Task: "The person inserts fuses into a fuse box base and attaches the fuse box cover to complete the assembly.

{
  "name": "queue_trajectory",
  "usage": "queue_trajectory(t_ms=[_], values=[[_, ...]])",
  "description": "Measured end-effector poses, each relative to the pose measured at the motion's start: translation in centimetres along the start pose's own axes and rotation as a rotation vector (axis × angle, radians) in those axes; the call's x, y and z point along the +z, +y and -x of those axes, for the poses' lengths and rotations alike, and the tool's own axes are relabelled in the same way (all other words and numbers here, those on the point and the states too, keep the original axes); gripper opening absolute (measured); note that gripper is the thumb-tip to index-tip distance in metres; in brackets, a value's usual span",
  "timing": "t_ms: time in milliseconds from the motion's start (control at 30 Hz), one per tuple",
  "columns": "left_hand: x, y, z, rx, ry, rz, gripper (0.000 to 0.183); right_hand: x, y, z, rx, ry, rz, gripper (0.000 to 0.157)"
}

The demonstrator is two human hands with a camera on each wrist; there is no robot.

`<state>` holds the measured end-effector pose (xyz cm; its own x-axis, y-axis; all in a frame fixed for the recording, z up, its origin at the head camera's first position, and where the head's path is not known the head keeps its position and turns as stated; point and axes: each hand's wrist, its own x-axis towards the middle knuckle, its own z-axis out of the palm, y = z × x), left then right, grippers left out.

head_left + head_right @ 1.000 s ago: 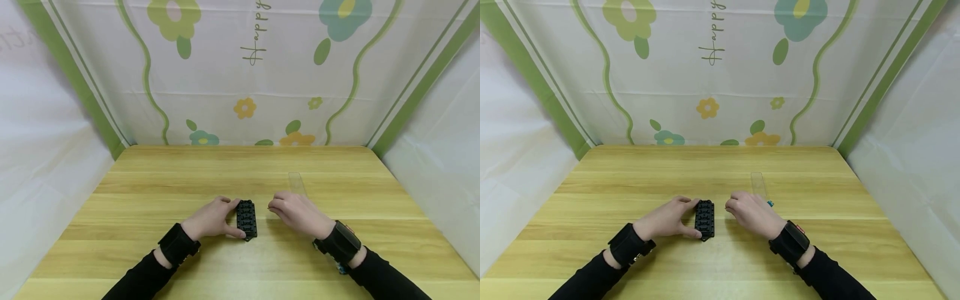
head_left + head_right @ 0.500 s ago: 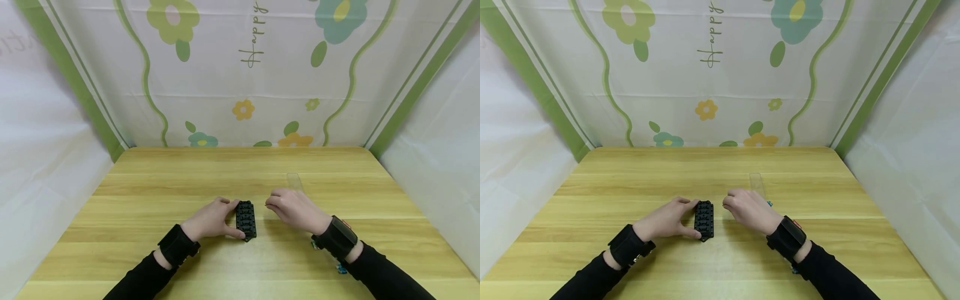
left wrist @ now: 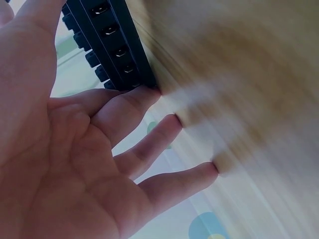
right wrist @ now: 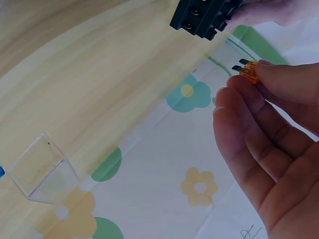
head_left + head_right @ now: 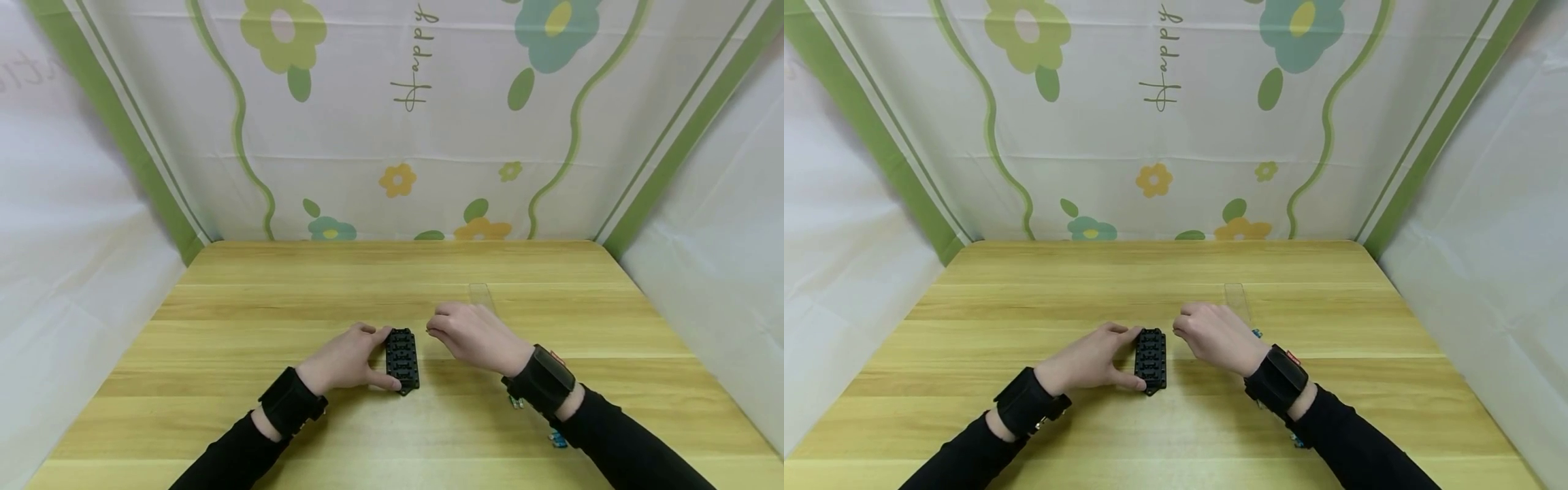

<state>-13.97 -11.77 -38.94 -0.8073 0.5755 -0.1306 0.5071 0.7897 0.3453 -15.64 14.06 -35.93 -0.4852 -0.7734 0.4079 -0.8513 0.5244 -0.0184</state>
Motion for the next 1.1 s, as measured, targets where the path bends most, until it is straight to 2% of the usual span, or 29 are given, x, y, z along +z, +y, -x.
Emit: queue_trajectory(t_ms=[633,1100], values=[[0.0,-0.2,-0.1,0.014,0.001,0.015,0.103,0.4,0.1,-2.2,0.012,-0.073,0.03,0.009],[-0.2,0.0,0.0,0.02,0.004,0.019,0.102,1.5,0.3,-3.8,0.018,-0.13,-0.035,0.007]])
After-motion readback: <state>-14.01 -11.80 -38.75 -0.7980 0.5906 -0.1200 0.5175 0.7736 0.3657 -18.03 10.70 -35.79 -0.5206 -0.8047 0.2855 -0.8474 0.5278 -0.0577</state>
